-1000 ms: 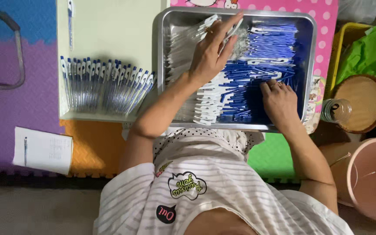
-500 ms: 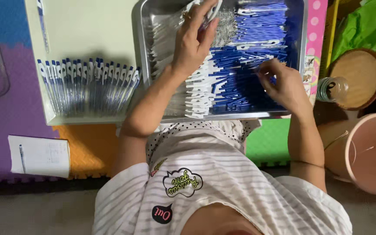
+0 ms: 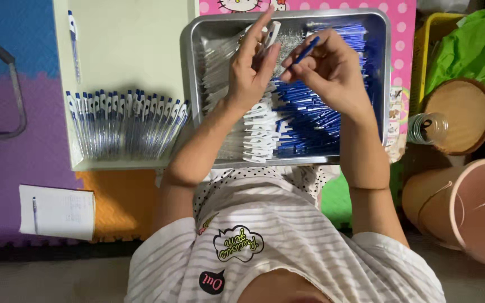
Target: The person assembles blue ballpoint pens by inserting a white ink tube into a pen barrel and sliding on a blue cap.
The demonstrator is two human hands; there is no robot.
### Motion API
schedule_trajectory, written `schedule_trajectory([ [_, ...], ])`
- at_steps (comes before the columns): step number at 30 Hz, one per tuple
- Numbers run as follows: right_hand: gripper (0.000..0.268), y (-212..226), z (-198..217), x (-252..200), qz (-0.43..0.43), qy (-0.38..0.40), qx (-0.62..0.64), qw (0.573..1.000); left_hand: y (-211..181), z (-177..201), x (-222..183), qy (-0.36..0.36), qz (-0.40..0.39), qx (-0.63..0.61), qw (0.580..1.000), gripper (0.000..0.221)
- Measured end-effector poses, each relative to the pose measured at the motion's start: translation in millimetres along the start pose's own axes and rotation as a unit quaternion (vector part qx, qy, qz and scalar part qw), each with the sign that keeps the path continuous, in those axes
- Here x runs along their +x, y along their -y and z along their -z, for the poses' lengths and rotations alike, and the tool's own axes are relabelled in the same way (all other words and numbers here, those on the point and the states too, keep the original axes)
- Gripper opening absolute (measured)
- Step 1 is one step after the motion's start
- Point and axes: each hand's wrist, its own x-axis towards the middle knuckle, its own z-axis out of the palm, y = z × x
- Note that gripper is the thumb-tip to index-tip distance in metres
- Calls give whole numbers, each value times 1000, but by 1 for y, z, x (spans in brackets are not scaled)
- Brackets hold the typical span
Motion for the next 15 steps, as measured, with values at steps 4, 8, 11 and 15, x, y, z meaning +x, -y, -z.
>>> schedule_trajectory([
  [4, 16, -18, 0, 1, -47, -40, -76, 995, -10, -3, 11, -18, 38, -100, 994, 39],
  [8, 14, -15, -4, 4, -25, -22, -213, 976, -27, -3, 18, -19, 40, -125, 991, 13],
  [11, 15, -17, 5, 6, 1, -28, -262, 965, -17, -3, 19, -20, 48, -124, 991, 9],
  [15, 14, -27, 15, 1, -17, -94, -98, 991, -20, -1, 20, -39, 92, -142, 985, 10],
])
